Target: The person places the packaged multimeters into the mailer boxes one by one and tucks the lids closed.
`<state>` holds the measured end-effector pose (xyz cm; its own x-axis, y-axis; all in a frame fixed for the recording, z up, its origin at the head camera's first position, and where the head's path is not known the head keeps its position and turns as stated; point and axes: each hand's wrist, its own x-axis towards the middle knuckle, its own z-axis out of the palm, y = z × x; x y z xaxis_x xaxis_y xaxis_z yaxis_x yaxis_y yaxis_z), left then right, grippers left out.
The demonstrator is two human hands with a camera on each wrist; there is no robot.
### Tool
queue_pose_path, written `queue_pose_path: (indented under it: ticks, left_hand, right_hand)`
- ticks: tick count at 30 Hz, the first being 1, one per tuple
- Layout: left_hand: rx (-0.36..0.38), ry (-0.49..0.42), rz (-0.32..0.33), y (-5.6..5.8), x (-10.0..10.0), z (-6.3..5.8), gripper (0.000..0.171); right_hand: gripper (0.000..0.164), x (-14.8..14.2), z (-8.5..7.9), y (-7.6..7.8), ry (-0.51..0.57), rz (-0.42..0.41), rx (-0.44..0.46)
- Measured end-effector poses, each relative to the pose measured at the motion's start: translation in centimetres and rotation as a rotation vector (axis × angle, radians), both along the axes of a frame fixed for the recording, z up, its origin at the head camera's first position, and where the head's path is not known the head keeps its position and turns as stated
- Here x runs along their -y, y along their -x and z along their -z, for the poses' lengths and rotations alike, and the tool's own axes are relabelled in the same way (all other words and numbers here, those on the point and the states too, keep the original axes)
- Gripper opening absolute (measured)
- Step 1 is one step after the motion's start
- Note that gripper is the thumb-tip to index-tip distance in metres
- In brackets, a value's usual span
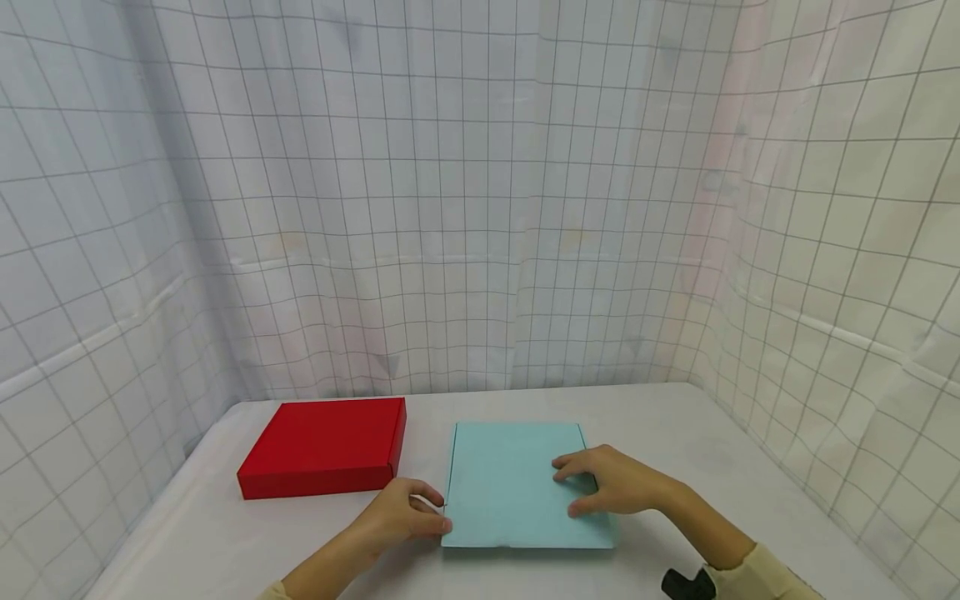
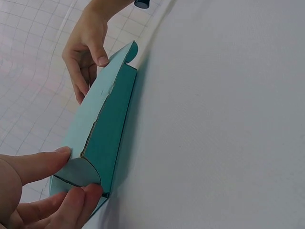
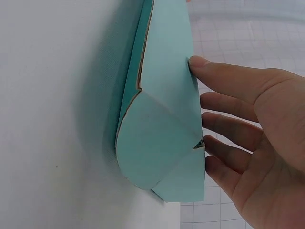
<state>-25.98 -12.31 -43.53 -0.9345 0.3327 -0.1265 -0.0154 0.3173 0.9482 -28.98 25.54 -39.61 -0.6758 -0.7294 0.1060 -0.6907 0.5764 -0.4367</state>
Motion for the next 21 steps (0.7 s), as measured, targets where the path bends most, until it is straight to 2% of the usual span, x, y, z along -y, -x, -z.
queue_pose_path:
  ticks: [6,18,21]
  left_hand:
    - [-0.012,0.031,0.0,-0.1,0.0,-0.1,0.035]
    - [-0.089,0.135,-0.006,-0.3,0.1,-0.4,0.037]
    - [-0.13,0.155,0.002,-0.2,0.0,-0.5,0.04]
  right_hand:
    - [0.051,-0.1,0.2,-0.1,0.0,0.014,0.007]
    - [0.047,-1.2,0.1,-0.9,0.004,0.039,-0.014]
    - [0.047,-1.8,0.1,-1.1,-0.003,0.054,-0.015]
